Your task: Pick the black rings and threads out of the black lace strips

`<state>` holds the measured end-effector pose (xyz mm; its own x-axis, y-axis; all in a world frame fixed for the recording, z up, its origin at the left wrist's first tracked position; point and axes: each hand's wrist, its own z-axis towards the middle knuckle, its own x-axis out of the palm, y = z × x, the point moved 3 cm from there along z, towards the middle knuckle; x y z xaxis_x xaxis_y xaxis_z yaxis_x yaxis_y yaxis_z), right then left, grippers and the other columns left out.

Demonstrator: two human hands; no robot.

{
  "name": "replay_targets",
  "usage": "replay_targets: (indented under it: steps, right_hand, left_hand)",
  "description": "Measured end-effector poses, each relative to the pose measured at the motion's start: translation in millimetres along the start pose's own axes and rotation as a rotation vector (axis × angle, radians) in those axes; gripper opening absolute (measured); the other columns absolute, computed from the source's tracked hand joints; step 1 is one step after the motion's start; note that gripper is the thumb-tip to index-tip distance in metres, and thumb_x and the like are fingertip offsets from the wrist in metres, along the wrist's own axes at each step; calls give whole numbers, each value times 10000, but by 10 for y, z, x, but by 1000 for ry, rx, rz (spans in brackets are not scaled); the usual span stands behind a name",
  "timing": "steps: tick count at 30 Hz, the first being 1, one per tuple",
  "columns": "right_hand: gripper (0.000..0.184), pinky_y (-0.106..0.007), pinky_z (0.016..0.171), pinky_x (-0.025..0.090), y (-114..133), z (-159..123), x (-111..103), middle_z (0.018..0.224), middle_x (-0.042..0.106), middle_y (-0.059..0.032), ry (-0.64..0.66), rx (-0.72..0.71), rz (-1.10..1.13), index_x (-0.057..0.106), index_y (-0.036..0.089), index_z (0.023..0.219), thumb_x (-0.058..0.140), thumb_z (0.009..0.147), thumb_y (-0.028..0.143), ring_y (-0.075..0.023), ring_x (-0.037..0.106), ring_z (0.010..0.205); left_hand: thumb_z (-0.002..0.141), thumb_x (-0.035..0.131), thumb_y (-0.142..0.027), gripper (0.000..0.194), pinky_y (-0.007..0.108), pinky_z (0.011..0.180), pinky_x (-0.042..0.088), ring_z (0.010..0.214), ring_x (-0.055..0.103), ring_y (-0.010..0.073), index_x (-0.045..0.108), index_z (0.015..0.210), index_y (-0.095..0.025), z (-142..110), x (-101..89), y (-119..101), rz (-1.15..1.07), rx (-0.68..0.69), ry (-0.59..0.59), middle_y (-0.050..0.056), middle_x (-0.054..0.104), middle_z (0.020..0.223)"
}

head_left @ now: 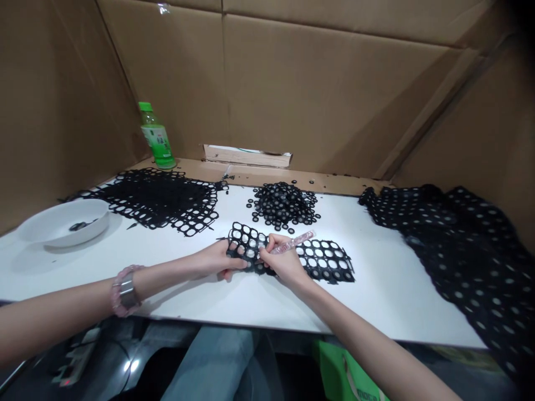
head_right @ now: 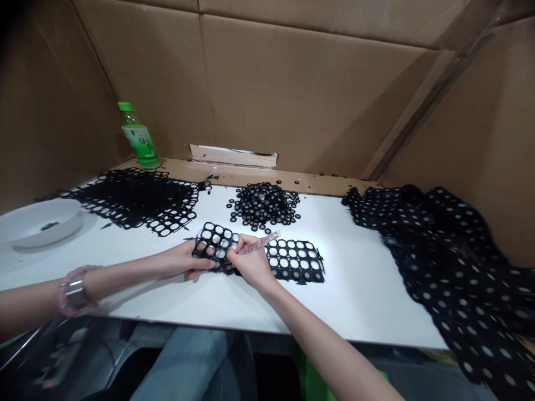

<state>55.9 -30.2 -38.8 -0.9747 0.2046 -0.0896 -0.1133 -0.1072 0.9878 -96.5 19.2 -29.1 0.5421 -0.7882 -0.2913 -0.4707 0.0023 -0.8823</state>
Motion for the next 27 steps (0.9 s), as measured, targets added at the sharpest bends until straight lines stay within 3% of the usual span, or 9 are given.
replay_targets:
  steps: [7, 11, 16, 18, 22, 24, 27]
  right_hand:
    - [239, -193, 371, 274, 21, -16, 13, 403, 422, 82, 17, 4, -2, 342, 216, 542, 549, 661, 204, -98, 441, 360]
    - [250, -208, 431, 281, 114, -51, 46, 436, 397, 69, 51, -92, -184, 340, 207, 515, 542, 661, 185, -88, 397, 418]
    - [292, -213, 435, 250, 181, -65, 85, 432, 347, 65, 71, -196, -285, 320, 200, 470, 544, 657, 181, -80, 328, 433]
    - [286, -205, 412, 250, 146, -39, 55, 414, 378, 65, 64, -111, -175, 331, 202, 477, 557, 652, 196, -77, 357, 412]
    - [322, -172, 345, 179, 73, 9, -66, 378, 405, 86, -40, 99, 293, 314, 210, 535, 615, 636, 261, -57, 354, 336]
    - [366, -160, 342, 139, 75, 13, -110, 377, 384, 101, -92, 129, 456, 290, 206, 546, 642, 621, 268, -35, 310, 321]
    - [390, -153, 345, 120, 102, 7, -125, 389, 379, 108, -101, 136, 566, 276, 200, 554, 658, 614, 254, -17, 269, 318]
  left_hand:
    - [657, 621, -357, 269, 179, 389, 341, 373, 430, 66, 428, 685, -171, -20, 30, -19, -30, -8, -41, -88, 433, 453]
    - [642, 633, -354, 299, 182, 390, 312, 372, 425, 64, 396, 710, -183, -52, 46, -10, -81, 19, -75, -100, 415, 474]
    - [671, 610, -343, 251, 191, 426, 310, 396, 398, 63, 431, 715, -173, -73, 50, 8, -90, 115, -33, -89, 430, 470]
    - [689, 584, -333, 218, 194, 439, 308, 413, 401, 72, 440, 706, -171, -73, 51, -3, -76, 122, -26, -80, 438, 446]
    - [694, 548, -320, 175, 198, 453, 305, 480, 434, 91, 470, 736, -169, -56, 45, -49, -14, 85, -97, -53, 502, 519]
    - [686, 543, -316, 176, 197, 444, 303, 490, 427, 88, 499, 774, -169, -31, 44, -72, 42, 70, -133, -44, 530, 593]
    - [698, 509, -340, 192, 202, 419, 305, 475, 415, 91, 527, 760, -159, 31, 71, -104, 93, 47, -82, -21, 550, 640]
